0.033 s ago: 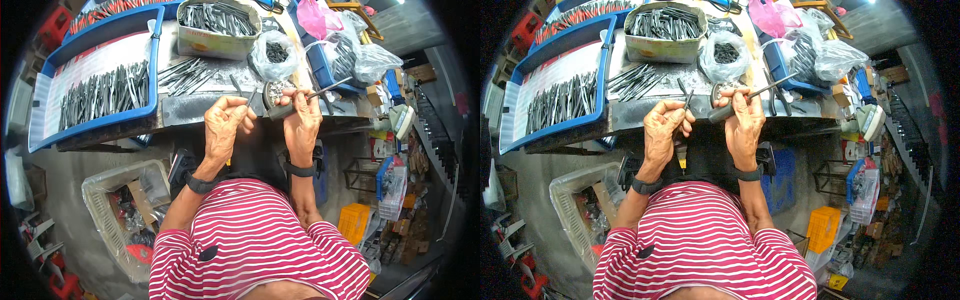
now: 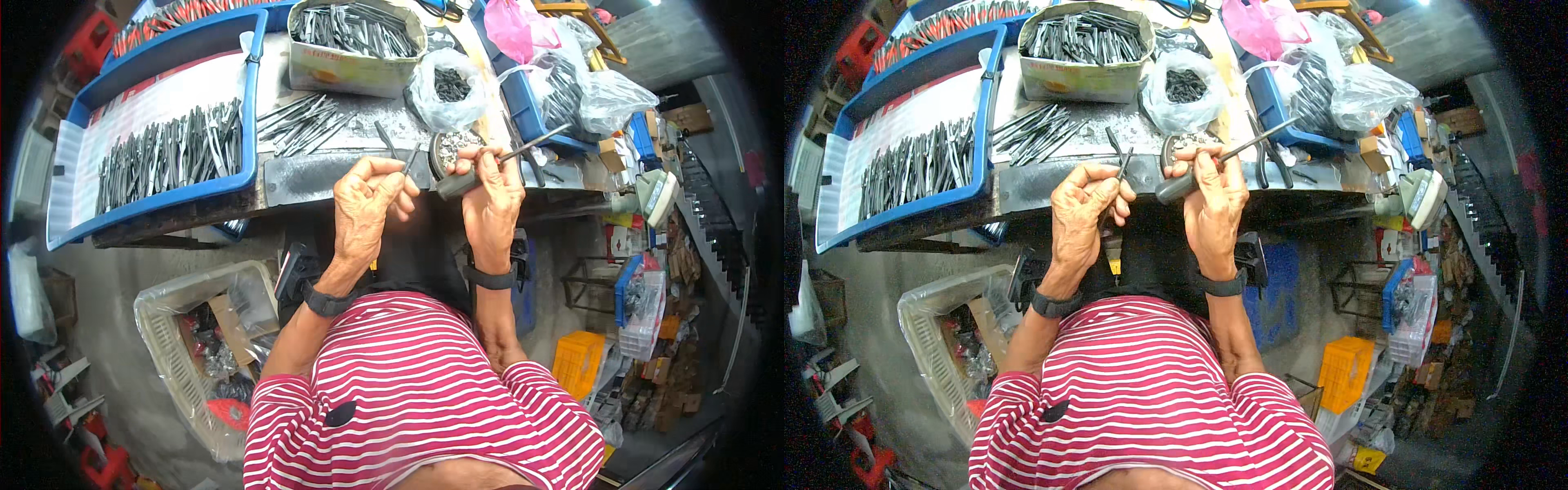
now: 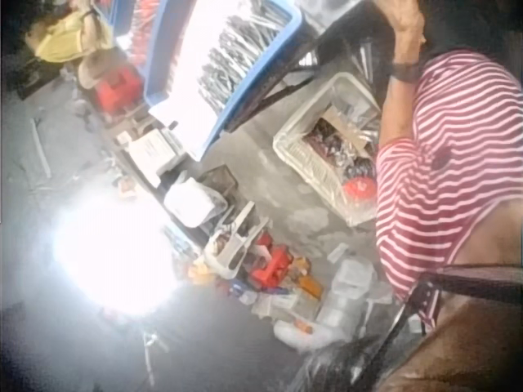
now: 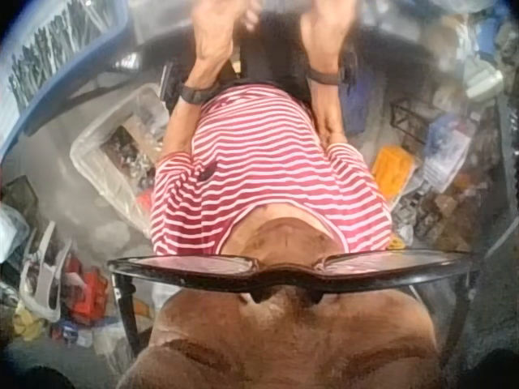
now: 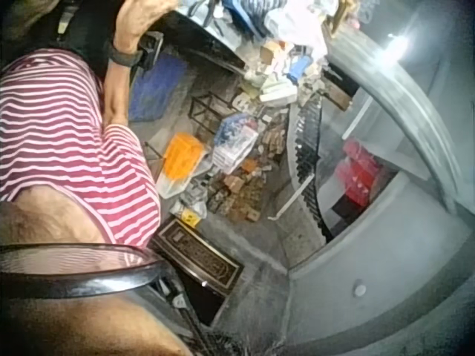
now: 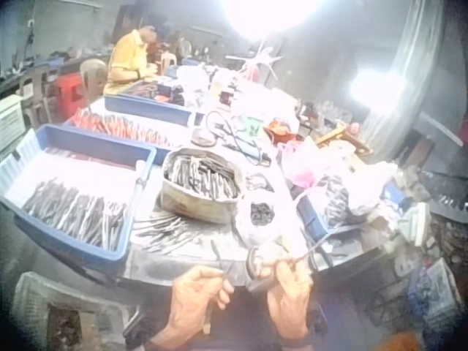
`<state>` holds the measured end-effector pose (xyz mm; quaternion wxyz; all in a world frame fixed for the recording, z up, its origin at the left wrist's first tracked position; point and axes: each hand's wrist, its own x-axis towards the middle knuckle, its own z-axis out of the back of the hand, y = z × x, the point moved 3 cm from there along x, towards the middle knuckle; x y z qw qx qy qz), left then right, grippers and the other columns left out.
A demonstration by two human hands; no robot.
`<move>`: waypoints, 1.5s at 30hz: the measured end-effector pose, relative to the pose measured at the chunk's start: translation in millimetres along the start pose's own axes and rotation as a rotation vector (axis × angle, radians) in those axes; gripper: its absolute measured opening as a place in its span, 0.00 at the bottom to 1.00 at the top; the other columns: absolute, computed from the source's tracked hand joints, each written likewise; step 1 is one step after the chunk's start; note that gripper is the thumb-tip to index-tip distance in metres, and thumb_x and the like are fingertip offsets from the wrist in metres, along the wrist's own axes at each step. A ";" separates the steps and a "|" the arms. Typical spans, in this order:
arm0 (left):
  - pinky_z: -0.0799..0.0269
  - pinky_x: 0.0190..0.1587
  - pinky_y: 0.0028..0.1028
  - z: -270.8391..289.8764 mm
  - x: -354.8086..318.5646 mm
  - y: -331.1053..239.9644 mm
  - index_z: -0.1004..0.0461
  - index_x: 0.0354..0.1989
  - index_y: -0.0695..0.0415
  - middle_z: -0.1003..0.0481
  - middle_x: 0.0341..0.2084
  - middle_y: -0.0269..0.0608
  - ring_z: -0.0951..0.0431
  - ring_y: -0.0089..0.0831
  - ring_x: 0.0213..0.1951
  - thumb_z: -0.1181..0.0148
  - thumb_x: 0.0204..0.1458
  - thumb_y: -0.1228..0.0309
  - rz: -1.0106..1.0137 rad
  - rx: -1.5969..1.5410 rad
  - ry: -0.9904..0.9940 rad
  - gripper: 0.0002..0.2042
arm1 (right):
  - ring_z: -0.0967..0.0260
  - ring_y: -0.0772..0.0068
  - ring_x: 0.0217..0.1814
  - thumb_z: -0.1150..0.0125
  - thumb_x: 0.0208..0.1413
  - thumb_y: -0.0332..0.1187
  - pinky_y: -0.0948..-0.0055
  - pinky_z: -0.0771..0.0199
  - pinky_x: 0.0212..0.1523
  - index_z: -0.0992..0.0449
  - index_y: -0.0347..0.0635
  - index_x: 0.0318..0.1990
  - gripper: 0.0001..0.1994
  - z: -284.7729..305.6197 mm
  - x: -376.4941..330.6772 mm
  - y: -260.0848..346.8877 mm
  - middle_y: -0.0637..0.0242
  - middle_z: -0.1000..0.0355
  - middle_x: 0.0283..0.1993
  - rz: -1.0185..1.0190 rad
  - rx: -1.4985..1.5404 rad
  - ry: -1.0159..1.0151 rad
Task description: The person repeatedly picks a metal rod and a small metal piece from containers on the table, joins them together by hand, and places the assembled fastener into a blue tray. The person continues this cycle throughout the clip.
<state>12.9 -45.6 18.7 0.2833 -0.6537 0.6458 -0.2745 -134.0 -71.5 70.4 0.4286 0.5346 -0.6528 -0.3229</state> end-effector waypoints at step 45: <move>0.46 0.19 0.12 -24.7 -15.7 23.0 0.31 0.37 0.64 0.26 0.23 0.40 0.37 0.14 0.19 0.47 0.53 0.77 0.111 0.267 0.038 0.05 | 0.35 0.72 0.25 0.47 0.46 0.21 0.76 0.34 0.28 0.24 0.39 0.37 0.10 109.6 -0.6 -3.4 0.62 0.33 0.30 0.172 -1.225 -0.126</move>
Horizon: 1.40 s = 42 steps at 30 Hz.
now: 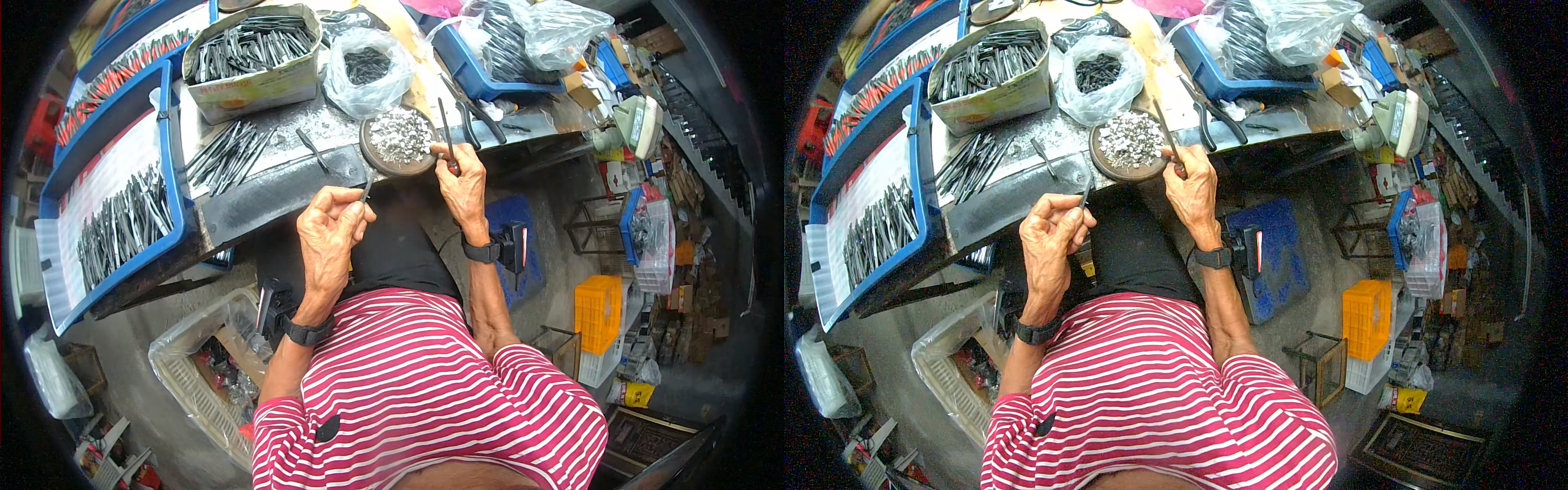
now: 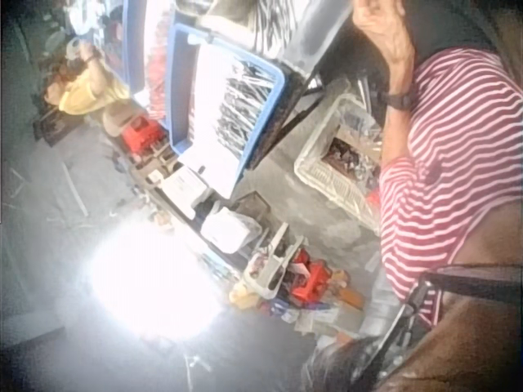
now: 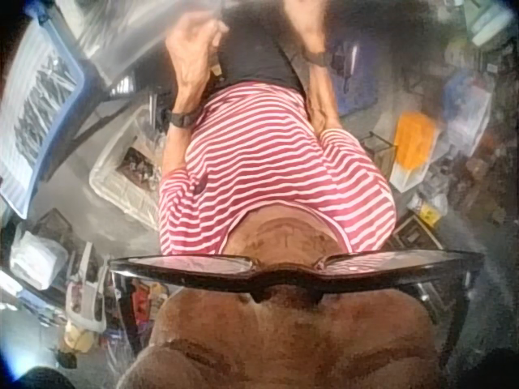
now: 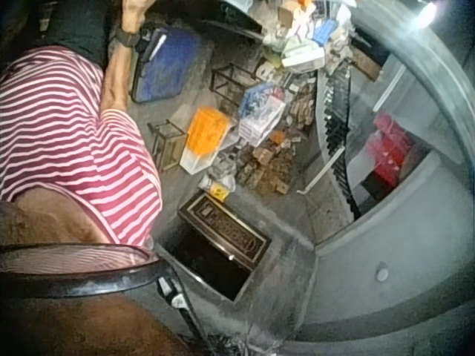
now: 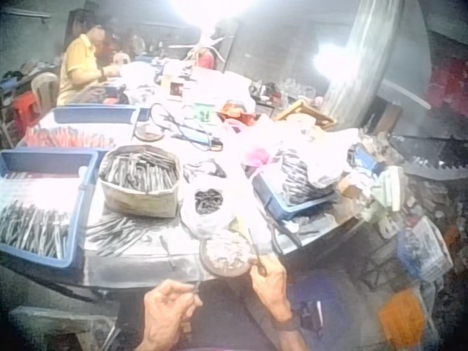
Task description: The person repeatedly picks a metal rod and a small metal piece from containers on the table, joins them together by hand, and places the assembled fastener into a blue tray. The person continues this cycle throughout the clip.
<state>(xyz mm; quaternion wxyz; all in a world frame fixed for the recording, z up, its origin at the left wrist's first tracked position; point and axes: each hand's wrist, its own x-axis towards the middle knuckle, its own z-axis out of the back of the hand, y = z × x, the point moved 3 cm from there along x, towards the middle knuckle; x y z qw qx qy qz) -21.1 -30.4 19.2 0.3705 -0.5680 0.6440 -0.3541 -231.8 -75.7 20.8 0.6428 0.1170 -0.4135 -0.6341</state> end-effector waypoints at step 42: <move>0.45 0.19 0.12 1.9 -2.2 10.9 0.31 0.37 0.65 0.26 0.23 0.40 0.36 0.13 0.19 0.47 0.53 0.76 0.040 -0.013 0.017 0.06 | 0.36 0.72 0.28 0.43 0.45 0.20 0.78 0.36 0.27 0.24 0.39 0.42 0.14 0.0 -14.5 1.5 0.62 0.35 0.31 0.242 -0.014 0.080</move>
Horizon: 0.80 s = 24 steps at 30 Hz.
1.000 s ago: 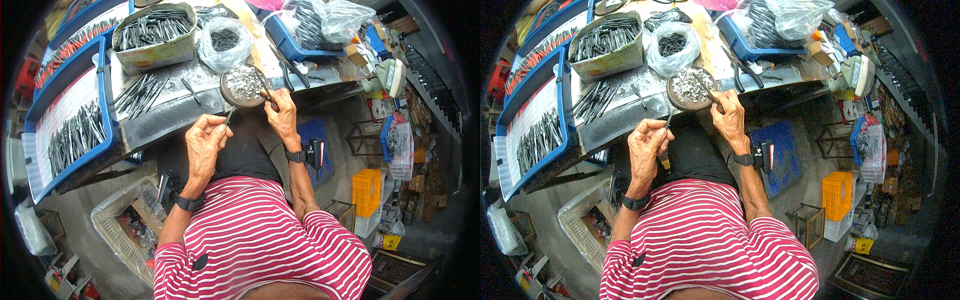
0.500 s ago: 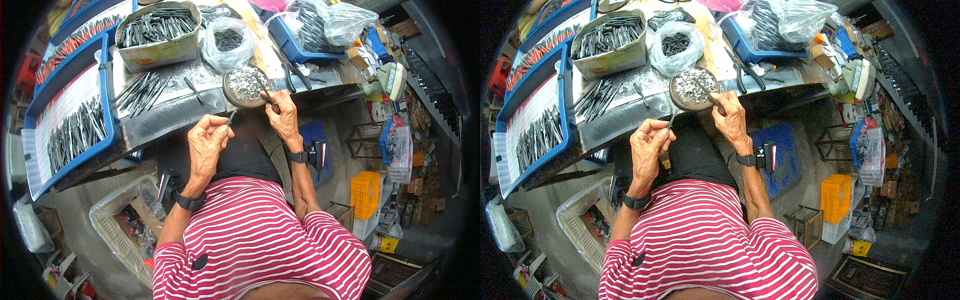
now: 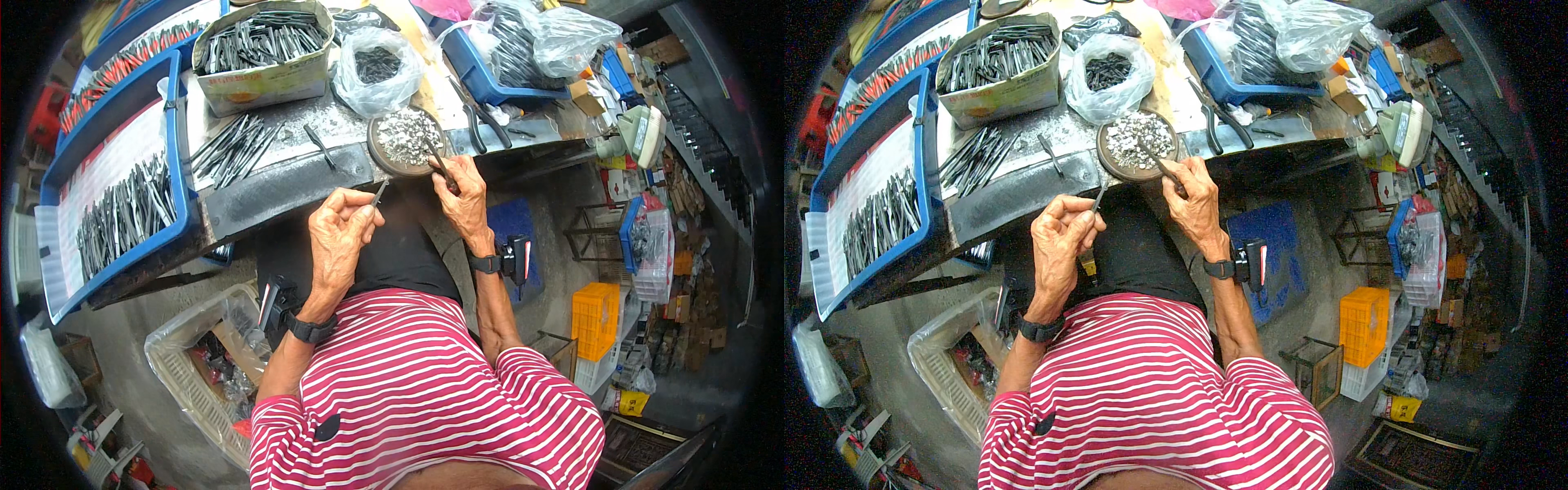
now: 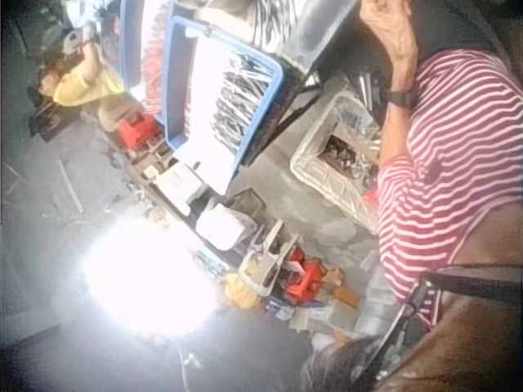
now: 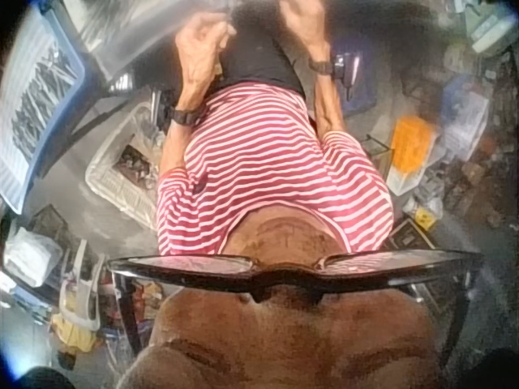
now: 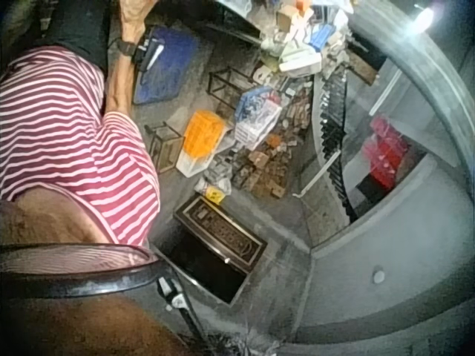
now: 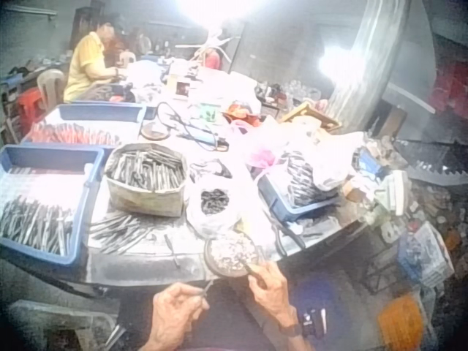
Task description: The person repeatedly picks a metal rod and a small metal piece from containers on the table, joins them together by hand, and places the assembled fastener into a blue tray. The person continues this cycle throughout the clip.
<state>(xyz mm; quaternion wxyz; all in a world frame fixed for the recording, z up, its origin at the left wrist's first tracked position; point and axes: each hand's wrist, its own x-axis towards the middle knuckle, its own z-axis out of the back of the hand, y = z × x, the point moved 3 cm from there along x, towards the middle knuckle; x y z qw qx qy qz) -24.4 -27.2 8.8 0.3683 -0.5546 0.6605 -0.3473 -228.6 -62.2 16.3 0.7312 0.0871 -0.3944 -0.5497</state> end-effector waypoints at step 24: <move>0.46 0.17 0.10 -4.0 -1.2 4.1 0.31 0.37 0.66 0.27 0.24 0.41 0.35 0.14 0.19 0.47 0.53 0.77 0.123 -0.126 0.042 0.06 | 0.45 0.82 0.23 0.42 0.51 0.25 0.81 0.44 0.23 0.27 0.35 0.32 0.03 -9.1 2.8 3.5 0.70 0.37 0.25 -0.125 0.119 -0.101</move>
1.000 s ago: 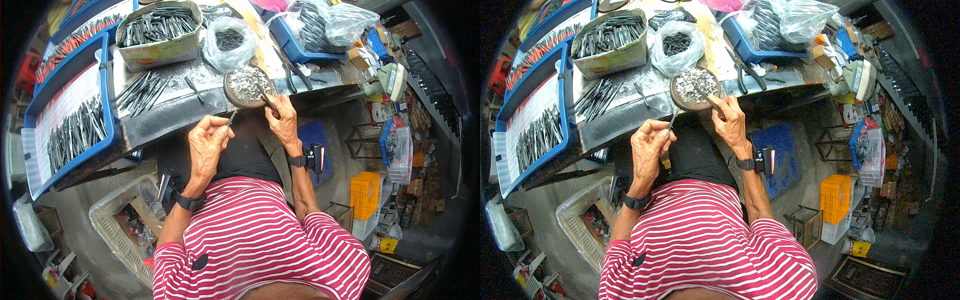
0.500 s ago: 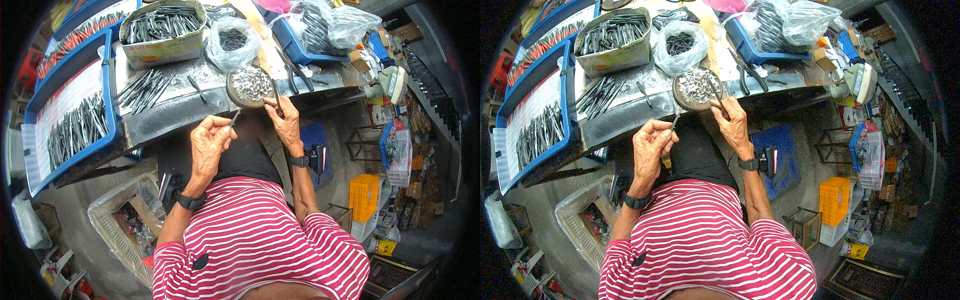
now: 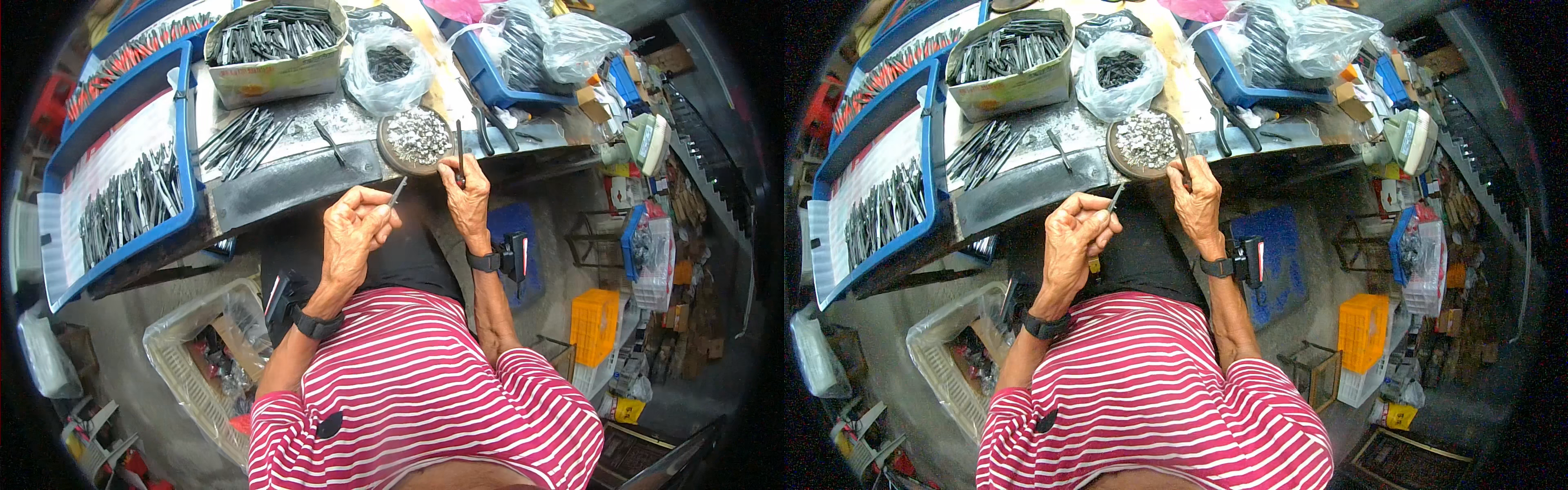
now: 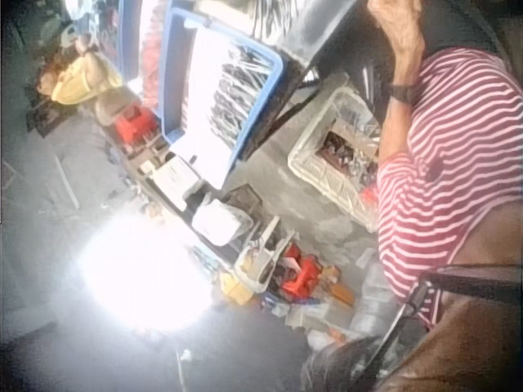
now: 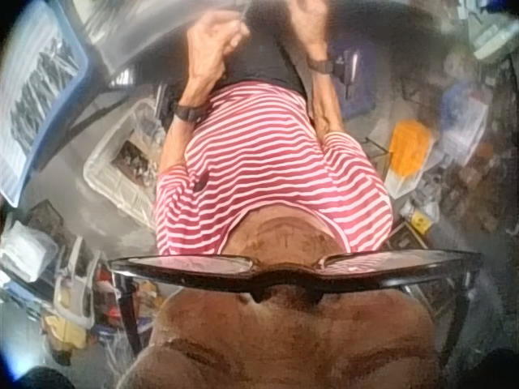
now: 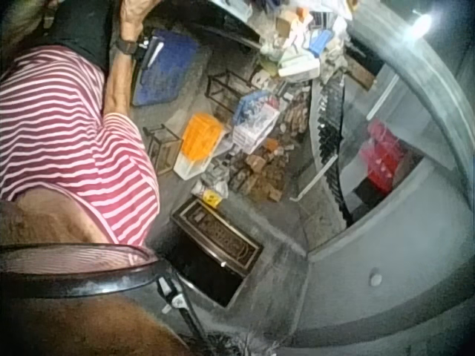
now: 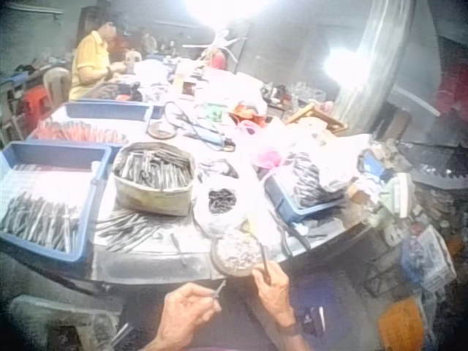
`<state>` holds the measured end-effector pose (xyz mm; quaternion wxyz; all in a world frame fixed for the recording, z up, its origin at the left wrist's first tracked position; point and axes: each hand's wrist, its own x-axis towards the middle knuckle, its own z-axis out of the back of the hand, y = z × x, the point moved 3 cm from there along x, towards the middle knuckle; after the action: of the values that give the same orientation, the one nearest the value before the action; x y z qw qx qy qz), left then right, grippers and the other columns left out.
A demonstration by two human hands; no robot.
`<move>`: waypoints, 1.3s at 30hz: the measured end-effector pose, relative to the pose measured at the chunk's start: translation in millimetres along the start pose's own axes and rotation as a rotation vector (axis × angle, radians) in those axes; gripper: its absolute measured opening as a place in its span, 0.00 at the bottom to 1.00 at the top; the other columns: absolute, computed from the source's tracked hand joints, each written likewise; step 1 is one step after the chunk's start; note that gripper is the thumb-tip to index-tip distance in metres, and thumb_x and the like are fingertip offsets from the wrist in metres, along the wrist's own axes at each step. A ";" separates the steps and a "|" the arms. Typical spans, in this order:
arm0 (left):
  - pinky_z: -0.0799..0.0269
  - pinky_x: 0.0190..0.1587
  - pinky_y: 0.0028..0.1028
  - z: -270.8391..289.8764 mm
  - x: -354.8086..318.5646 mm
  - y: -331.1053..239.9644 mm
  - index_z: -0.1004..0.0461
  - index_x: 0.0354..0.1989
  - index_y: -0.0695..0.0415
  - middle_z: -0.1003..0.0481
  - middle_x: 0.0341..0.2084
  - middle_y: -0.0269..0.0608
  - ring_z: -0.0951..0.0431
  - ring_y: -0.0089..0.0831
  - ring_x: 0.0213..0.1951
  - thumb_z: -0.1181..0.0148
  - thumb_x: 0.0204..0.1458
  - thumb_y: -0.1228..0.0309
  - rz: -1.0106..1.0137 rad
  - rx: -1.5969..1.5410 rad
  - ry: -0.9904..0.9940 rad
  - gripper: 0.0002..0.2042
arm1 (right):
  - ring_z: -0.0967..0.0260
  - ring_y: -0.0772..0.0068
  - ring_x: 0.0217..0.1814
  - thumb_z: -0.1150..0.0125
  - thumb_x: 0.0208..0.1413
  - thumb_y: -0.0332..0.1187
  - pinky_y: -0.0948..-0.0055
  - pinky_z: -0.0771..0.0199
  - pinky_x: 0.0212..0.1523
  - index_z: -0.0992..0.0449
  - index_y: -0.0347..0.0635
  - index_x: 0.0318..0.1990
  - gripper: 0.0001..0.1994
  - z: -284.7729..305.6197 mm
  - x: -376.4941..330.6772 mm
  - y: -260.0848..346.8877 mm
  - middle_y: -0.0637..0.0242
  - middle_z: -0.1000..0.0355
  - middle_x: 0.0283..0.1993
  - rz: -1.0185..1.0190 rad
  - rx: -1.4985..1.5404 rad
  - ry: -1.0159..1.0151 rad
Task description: The person repeatedly picks a metal rod and a small metal piece from containers on the table, joins them together by hand, and places the assembled fastener into a blue tray. The person continues this cycle throughout the clip.
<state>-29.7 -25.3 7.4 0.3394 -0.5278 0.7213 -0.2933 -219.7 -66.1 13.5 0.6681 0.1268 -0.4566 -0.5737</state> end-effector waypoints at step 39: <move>0.46 0.18 0.12 3.9 -3.8 -4.7 0.29 0.36 0.67 0.31 0.20 0.32 0.36 0.15 0.19 0.46 0.51 0.79 -0.073 -0.066 -0.032 0.06 | 0.37 0.88 0.22 0.36 0.47 0.24 0.86 0.38 0.20 0.29 0.37 0.35 0.08 -21.5 -21.7 79.0 0.70 0.29 0.26 0.114 0.270 0.086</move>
<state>-23.1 -23.1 9.4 0.3223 -0.5691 0.7055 -0.2730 -150.3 -30.1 46.3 0.6954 0.2138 -0.5069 -0.4623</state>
